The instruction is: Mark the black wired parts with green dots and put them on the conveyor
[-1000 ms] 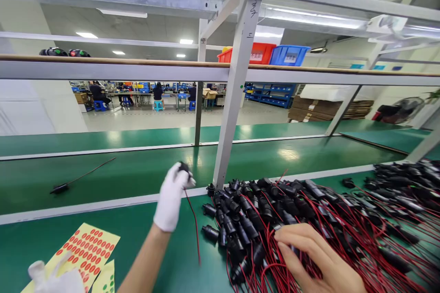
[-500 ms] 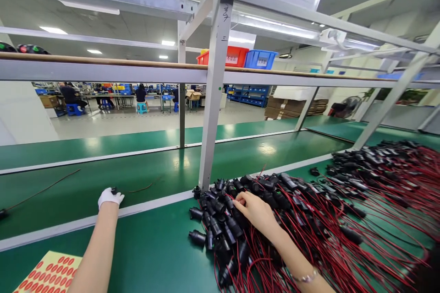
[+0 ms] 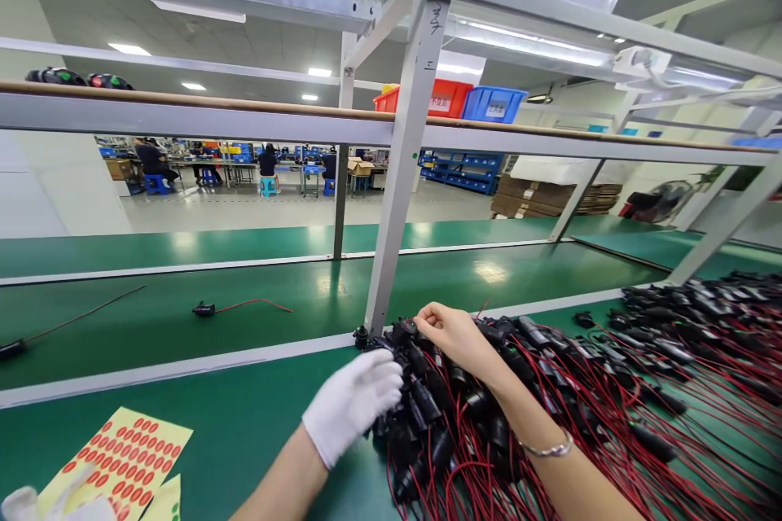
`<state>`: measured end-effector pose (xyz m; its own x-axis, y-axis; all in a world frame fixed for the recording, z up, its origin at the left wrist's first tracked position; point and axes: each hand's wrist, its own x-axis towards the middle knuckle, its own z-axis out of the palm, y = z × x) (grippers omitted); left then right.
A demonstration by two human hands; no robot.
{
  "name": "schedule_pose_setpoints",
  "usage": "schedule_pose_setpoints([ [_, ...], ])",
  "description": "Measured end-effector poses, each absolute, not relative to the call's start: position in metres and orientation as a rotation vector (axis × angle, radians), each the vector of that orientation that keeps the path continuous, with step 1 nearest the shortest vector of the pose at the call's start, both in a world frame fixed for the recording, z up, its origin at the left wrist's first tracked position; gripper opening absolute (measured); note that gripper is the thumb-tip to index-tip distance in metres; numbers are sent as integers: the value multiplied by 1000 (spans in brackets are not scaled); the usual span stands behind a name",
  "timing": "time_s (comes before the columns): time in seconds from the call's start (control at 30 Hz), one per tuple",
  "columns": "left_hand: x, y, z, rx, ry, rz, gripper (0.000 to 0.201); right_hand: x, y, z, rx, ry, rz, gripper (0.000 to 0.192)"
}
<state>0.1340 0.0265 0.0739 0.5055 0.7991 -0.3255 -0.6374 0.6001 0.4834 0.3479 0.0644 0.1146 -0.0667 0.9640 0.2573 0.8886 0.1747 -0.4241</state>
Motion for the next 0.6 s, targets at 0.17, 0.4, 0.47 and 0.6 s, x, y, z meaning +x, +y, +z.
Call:
schedule_pose_setpoints([
  [0.17,153,6,76,210,457,782,33,327,15,147,-1507,-2022,167,22],
  [0.4,142,-5,85,176,128,794,27,309,-52,139,-1041,-2221,-87,14],
  [0.47,140,-9,90,219,56,766,31,307,-62,136,-969,-2258,-93,13],
  [0.6,133,-16,99,424,89,781,44,307,-74,130,-912,-2302,-62,12],
])
